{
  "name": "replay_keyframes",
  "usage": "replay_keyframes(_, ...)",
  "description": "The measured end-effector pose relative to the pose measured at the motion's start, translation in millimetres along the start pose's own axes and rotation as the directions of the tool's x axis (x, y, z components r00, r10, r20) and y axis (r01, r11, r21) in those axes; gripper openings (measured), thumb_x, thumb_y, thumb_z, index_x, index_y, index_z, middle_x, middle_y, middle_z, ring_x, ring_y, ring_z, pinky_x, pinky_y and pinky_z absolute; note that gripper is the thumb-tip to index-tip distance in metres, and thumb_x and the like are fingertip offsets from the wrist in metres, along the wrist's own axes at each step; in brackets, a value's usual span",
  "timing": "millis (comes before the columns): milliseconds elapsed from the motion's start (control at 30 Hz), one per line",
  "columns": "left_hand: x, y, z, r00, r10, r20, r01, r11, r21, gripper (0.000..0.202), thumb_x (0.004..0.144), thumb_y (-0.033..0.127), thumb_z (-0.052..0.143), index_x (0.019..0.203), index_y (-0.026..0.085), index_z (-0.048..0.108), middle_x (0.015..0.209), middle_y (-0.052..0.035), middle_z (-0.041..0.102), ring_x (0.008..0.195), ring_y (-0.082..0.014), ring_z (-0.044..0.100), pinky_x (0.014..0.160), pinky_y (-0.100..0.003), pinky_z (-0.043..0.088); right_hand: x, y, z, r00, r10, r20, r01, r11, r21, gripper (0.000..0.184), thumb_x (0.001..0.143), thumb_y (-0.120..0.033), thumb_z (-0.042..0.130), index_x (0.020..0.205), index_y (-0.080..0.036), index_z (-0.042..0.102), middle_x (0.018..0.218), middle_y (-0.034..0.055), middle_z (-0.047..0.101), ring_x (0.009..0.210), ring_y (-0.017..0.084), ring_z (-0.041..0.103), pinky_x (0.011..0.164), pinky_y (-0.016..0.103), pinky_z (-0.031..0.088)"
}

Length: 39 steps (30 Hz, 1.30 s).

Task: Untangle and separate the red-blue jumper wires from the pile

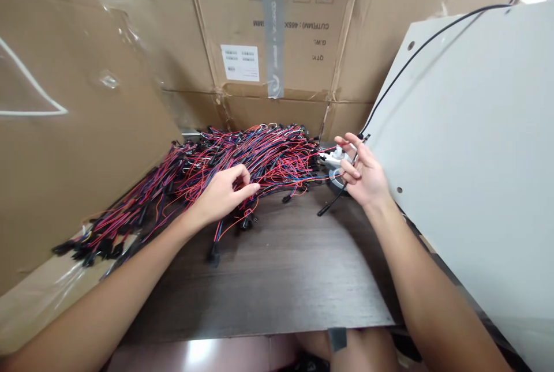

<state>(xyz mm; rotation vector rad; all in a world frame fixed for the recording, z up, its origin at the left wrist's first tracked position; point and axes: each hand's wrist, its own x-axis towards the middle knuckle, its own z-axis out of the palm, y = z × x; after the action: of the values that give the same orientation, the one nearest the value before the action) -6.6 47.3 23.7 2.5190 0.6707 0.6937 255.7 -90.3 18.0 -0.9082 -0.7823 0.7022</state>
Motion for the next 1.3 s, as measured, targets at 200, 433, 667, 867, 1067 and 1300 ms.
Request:
replay_keyframes(200,0.4,-4.2,3.8,0.998,0.03,-0.047,-0.029,0.999,0.017,0.012,0.08,0.019,0.055,0.092,0.017,0.054,0.073,0.0026,0.054,0.065,-0.01,0.048,0.064,-0.024,0.036,-2.1,4.7,7.5,0.998,0.052,0.041,-0.05,0.998,-0.039,0.023,0.078,-0.043,0.056,0.099,-0.034,0.062,0.114,-0.0027,0.063,0.041,0.006,0.012,0.039,0.025,0.005)
replay_keyframes(433,1.7,-9.5,4.2,0.99,-0.056,-0.131,0.067,0.995,0.075,0.008,0.079,0.016,0.053,0.081,0.015,0.061,0.071,0.0001,0.06,0.065,-0.0122,0.051,0.064,-0.026,0.038,-11.1,2.9,4.7,0.985,0.072,0.16,-0.081,0.995,0.051,0.036,0.074,-0.054,0.059,0.06,-0.022,0.05,0.072,-0.0033,0.062,0.036,0.004,0.012,0.034,0.021,0.009)
replay_keyframes(667,0.3,-10.9,3.3,0.992,-0.017,-0.126,0.028,0.996,0.08,0.01,0.079,0.018,0.053,0.081,0.015,0.062,0.077,-0.0011,0.061,0.071,-0.0134,0.055,0.07,-0.027,0.043,2.7,12.3,3.1,0.959,0.277,-0.055,-0.266,0.952,0.15,0.032,0.087,-0.04,0.05,0.064,-0.017,0.054,0.074,0.0038,0.059,0.049,0.007,0.044,0.036,0.017,0.032)
replay_keyframes(867,-3.1,-15.8,1.8,0.999,0.003,0.046,-0.012,0.982,0.189,0.054,0.072,0.016,0.059,0.125,0.021,0.046,0.116,-0.0063,0.044,0.093,-0.0173,0.054,0.087,-0.033,0.047,2.6,22.6,5.2,0.909,0.41,-0.074,-0.41,0.912,0.015,0.012,0.084,-0.025,0.054,0.095,-0.021,0.058,0.091,0.004,0.064,0.071,0.014,0.063,0.063,0.026,0.053)
replay_keyframes(1067,-4.7,-30.0,-6.0,0.977,0.139,0.162,-0.185,0.931,0.314,0.072,0.062,-0.007,0.041,0.129,0.022,0.044,0.124,-0.008,0.04,0.116,-0.0226,0.042,0.099,-0.038,0.042,-1.5,28.2,11.8,0.909,0.41,-0.08,-0.417,0.892,-0.175,0.015,0.073,-0.014,0.064,0.084,-0.016,0.055,0.064,0.0029,0.061,0.047,0.008,0.052,0.04,0.015,0.039)
replay_keyframes(1300,-3.1,-35.2,-28.7,0.978,0.204,0.028,-0.2,0.905,0.375,0.046,0.075,0.006,0.048,0.118,0.02,0.054,0.122,-0.0085,0.046,0.113,-0.0224,0.046,0.097,-0.039,0.042,1.6,33.0,7.6,0.926,0.33,-0.182,-0.362,0.913,-0.187,0.013,0.069,-0.017,0.062,0.072,-0.016,0.05,0.064,0.0035,0.057,0.054,0.01,0.054,0.045,0.019,0.043)
